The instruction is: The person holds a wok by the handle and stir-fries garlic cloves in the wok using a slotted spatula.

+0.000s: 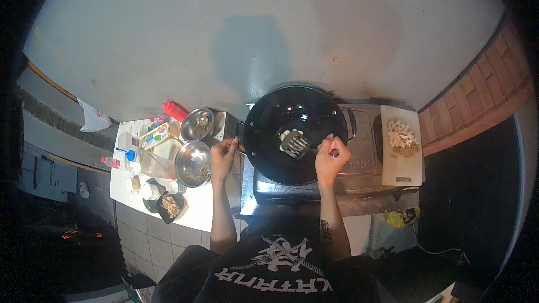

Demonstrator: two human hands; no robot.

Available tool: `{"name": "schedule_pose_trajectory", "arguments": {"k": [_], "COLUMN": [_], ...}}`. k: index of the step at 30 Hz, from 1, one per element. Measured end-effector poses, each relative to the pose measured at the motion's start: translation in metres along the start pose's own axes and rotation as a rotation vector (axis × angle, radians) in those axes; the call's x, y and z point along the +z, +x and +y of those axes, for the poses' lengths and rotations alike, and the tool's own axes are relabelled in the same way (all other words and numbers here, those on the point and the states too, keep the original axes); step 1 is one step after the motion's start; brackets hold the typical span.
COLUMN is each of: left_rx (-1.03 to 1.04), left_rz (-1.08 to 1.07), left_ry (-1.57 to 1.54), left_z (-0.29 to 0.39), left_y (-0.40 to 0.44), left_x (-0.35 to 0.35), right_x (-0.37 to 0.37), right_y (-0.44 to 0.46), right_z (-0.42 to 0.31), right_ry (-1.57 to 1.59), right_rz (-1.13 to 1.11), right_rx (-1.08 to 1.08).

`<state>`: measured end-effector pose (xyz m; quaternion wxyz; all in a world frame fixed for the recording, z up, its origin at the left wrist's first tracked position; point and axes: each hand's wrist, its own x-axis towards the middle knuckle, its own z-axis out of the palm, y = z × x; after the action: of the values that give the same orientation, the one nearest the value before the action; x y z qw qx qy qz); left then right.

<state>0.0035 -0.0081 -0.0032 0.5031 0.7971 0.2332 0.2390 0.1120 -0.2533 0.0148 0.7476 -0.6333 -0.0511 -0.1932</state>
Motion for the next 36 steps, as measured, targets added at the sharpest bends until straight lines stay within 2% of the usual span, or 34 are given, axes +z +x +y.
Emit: {"name": "schedule_pose_trajectory", "arguments": {"k": [8,12,19,24,25,26,36], "left_rx": [0.009,-0.017,-0.022,-0.034,-0.039,-0.04,-0.02], "left_rz": [-0.016,-0.001,0.036,0.068,0.081,0.081,0.063], "left_ry": [0.076,0.083,0.155,0.184,0.204,0.211,0.24], "left_z": [0.0,0.011,0.013,0.024,0.025,0.026,0.024], "left_y": [0.0,-0.002,-0.006,-0.006,-0.008,-0.009,-0.005], "left_x": [-0.001,-0.002,-0.002,0.002,0.001,0.002,0.001], "right_x": [0.003,0.005,-0.001,-0.003,-0.004,-0.004,-0.003], "right_y": [0.001,0.006,0.023,0.041,0.039,0.036,0.03], "right_z": [0.0,-0.004,-0.015,-0.001,0.0,0.001,0.009], "right_ry": [-0.167,-0.149,0.149,-0.018,-0.05,0.016,-0.086], "right_rz": [-0.051,-0.061,-0.079,-0.146,-0.166,-0.145,-0.184], "right_rx": [-0.047,-0.041,0.032,-0.086,-0.089,0.031,-0.039]}}
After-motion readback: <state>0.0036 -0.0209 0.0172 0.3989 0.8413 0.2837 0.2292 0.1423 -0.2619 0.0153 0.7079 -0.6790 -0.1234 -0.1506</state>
